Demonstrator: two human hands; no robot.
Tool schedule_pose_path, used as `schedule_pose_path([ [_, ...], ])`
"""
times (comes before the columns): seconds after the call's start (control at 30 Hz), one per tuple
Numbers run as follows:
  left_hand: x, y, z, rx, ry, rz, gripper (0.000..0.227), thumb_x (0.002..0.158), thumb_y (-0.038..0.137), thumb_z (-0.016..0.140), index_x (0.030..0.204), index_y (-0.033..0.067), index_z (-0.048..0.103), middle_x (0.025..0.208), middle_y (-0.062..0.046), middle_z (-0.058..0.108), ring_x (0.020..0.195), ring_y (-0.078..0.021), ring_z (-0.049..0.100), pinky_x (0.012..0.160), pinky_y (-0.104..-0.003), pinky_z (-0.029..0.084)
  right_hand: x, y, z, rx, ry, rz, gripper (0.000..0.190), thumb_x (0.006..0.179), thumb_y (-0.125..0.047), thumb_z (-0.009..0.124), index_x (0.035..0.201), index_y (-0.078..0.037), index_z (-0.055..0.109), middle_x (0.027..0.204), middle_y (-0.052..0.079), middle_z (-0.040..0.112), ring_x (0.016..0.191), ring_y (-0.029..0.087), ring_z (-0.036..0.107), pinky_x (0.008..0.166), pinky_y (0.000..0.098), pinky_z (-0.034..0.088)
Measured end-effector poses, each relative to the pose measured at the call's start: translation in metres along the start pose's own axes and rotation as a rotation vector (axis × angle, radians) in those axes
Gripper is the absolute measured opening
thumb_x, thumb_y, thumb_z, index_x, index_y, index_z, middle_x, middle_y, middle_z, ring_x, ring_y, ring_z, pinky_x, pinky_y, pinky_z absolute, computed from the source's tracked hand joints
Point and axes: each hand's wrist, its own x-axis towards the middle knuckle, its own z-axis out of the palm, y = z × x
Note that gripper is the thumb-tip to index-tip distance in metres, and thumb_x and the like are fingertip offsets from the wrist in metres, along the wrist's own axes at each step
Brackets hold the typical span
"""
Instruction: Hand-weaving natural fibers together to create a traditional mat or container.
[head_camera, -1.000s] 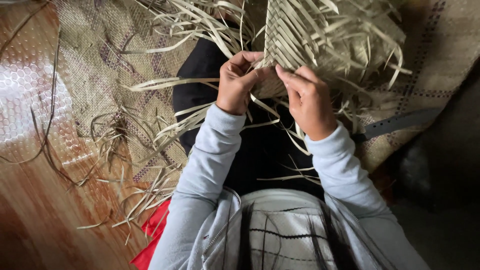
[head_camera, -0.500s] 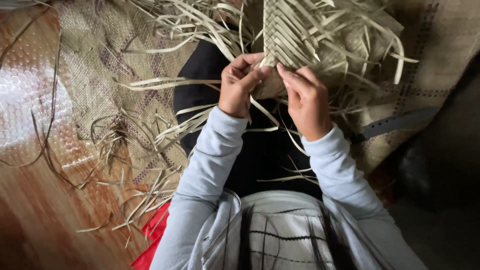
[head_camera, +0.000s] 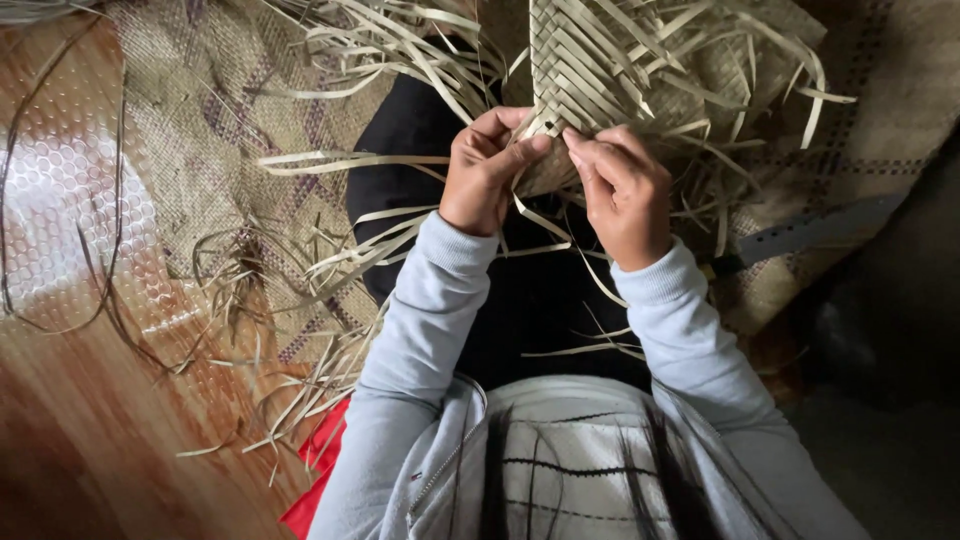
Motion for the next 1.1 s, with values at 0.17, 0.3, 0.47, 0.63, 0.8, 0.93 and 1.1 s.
schedule_pose_path([
  [0.17, 0.000, -0.003, -0.001, 0.027, 0.019, 0.011, 0.028, 0.063, -0.006, 0.072, 0.088, -0.0089, 0.059, 0.065, -0.015, 0.062, 0.059, -0.0201, 0.064, 0.054, -0.032, 0.056, 0.001, 0.001, -0.004, 0.022, -0.024, 0.021, 0.015, 0.084, 0.009, 0.057, 0.095, 0.004, 0.065, 0.075, 0.014, 0.054, 0.067, 0.029, 0.058, 0.061, 0.0358, 0.048],
  [0.3, -0.002, 0.000, 0.001, 0.091, 0.024, 0.011, 0.024, 0.063, -0.005, 0.072, 0.083, -0.0080, 0.059, 0.063, -0.014, 0.061, 0.057, -0.0186, 0.063, 0.052, -0.029, 0.055, 0.004, -0.003, -0.010, 0.024, -0.084, 0.058, 0.016, 0.083, 0.011, 0.057, 0.095, 0.004, 0.064, 0.074, 0.015, 0.055, 0.067, 0.031, 0.058, 0.060, 0.0371, 0.047],
  [0.47, -0.003, 0.002, 0.001, 0.092, 0.010, 0.010, 0.023, 0.063, -0.006, 0.072, 0.082, -0.0076, 0.059, 0.063, -0.014, 0.061, 0.057, -0.0191, 0.063, 0.052, -0.029, 0.055, 0.007, 0.000, -0.011, 0.036, -0.080, -0.016, 0.014, 0.083, 0.011, 0.058, 0.094, 0.005, 0.065, 0.071, 0.014, 0.053, 0.060, 0.028, 0.056, 0.057, 0.0347, 0.047],
  [0.63, -0.002, -0.002, -0.002, 0.076, -0.014, -0.001, 0.023, 0.063, -0.006, 0.072, 0.082, -0.0072, 0.059, 0.062, -0.015, 0.061, 0.056, -0.0188, 0.063, 0.052, -0.030, 0.055, 0.005, 0.013, -0.011, 0.168, -0.052, -0.014, 0.011, 0.083, 0.010, 0.061, 0.092, 0.006, 0.065, 0.067, 0.010, 0.052, 0.052, 0.018, 0.054, 0.056, 0.0301, 0.047],
  [0.8, -0.003, -0.001, -0.001, 0.084, -0.024, 0.021, 0.014, 0.072, -0.001, 0.065, 0.083, -0.0087, 0.059, 0.060, -0.013, 0.060, 0.054, -0.0155, 0.061, 0.050, -0.027, 0.053, 0.007, 0.001, -0.028, 0.042, -0.189, 0.042, 0.018, 0.085, 0.007, 0.057, 0.098, -0.001, 0.066, 0.077, 0.011, 0.054, 0.058, 0.021, 0.058, 0.055, 0.0317, 0.048],
  [0.93, -0.002, -0.002, 0.001, 0.118, -0.039, 0.056, 0.012, 0.074, 0.000, 0.064, 0.083, -0.0074, 0.060, 0.060, -0.011, 0.059, 0.056, -0.0123, 0.059, 0.051, -0.024, 0.052, 0.008, -0.005, -0.032, -0.096, -0.234, 0.052, 0.023, 0.085, 0.006, 0.055, 0.103, -0.005, 0.066, 0.079, 0.013, 0.051, 0.063, 0.030, 0.058, 0.058, 0.0368, 0.048],
  [1.1, -0.001, -0.006, -0.004, 0.103, -0.046, 0.071, 0.012, 0.077, 0.002, 0.061, 0.084, -0.0077, 0.059, 0.053, -0.009, 0.054, 0.044, -0.0081, 0.052, 0.043, -0.017, 0.043, 0.001, 0.004, -0.023, -0.031, -0.104, 0.019, 0.021, 0.086, 0.003, 0.059, 0.103, -0.006, 0.068, 0.080, 0.009, 0.047, 0.065, 0.025, 0.056, 0.060, 0.0322, 0.048],
])
